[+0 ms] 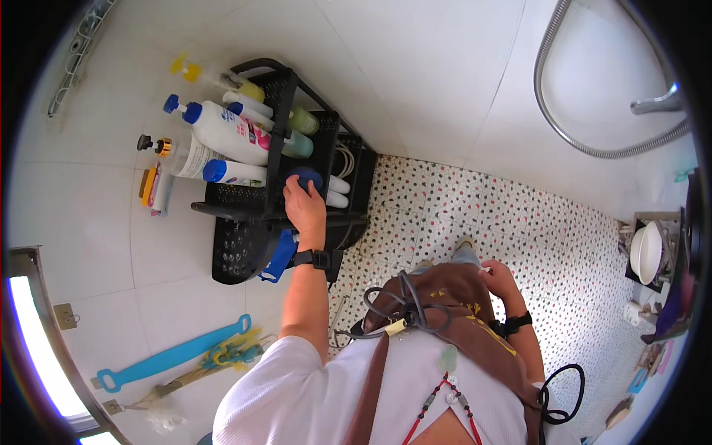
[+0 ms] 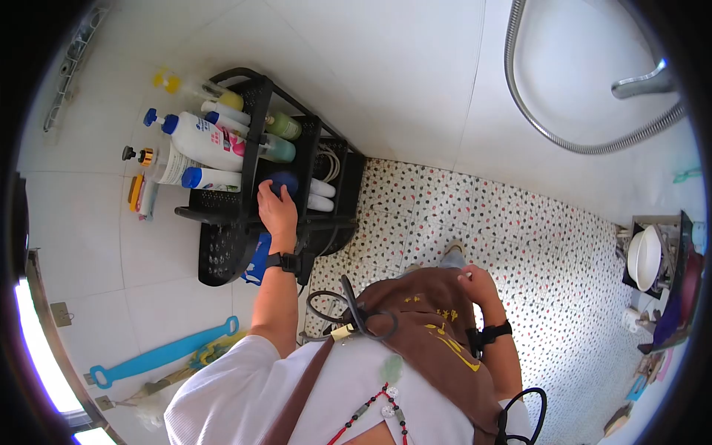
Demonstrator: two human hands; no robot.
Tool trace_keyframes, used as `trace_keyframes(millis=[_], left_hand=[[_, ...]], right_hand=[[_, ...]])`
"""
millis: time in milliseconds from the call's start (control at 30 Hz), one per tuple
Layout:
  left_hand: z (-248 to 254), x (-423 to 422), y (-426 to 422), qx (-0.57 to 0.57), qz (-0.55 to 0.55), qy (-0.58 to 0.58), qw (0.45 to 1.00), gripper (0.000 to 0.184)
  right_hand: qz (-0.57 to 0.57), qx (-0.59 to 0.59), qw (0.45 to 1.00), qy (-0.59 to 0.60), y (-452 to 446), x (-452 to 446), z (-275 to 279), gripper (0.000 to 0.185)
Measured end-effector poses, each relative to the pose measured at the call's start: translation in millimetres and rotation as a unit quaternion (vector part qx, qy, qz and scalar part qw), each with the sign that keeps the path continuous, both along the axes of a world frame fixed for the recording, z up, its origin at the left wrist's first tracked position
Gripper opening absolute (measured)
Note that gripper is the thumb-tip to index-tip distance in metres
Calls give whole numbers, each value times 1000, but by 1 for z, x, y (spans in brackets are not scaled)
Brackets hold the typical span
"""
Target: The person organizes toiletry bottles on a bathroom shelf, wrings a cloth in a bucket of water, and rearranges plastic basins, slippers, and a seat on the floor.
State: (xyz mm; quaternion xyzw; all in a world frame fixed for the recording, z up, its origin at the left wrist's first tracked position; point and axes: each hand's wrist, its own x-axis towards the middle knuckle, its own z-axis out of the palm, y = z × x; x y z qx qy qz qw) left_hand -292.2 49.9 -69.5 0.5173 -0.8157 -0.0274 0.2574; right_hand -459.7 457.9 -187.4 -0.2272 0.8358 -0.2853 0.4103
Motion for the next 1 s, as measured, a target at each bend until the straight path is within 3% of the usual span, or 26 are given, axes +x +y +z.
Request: trace_keyframes(millis=[133, 200, 300, 333, 400, 500, 633, 700, 733, 833, 900, 1000], left_hand=[[-21, -4, -22, -43, 47, 22, 998, 33], [-24, -8, -35, 10, 77, 90, 993, 38], [-29, -15, -40, 2, 95, 99, 990, 45], [-28, -18, -37, 0, 103, 96, 990, 45], [-27, -25, -36, 59, 114, 289, 949, 45], [-50, -9, -51, 15, 92, 351, 932, 45], [-50, -11, -45, -5, 227, 251, 941, 42], [-53, -11, -54, -128, 184, 215, 950, 43], [-57, -11, -59, -126, 189, 216, 950, 43], [-63, -20, -67, -105, 152, 313, 931, 42], [-53, -30, -68, 7, 96, 456, 885, 41], [-52, -23, -82, 54, 76, 398, 913, 43]], right_hand=[[-29, 10, 999, -41, 7, -38, -28, 32], [-23, 8, 999, -30, 27, -59, -63, 30], [-66, 55, 989, -117, 29, -92, -57, 29], [-44, 42, 994, -86, 35, -102, -68, 29], [5, 2, 1000, -25, 43, -121, -93, 28], [-16, 34, 998, -48, 38, -145, -84, 26], [-51, 56, 993, -90, 16, -149, -89, 23], [-58, 42, 993, -93, 0, -146, -88, 23], [-57, 36, 994, -83, -10, -141, -87, 23], [-43, 5, 991, -126, -33, -128, -86, 25], [-29, 15, 990, -137, -49, -119, -76, 23], [-18, -3, 989, -150, -65, -107, -70, 21]])
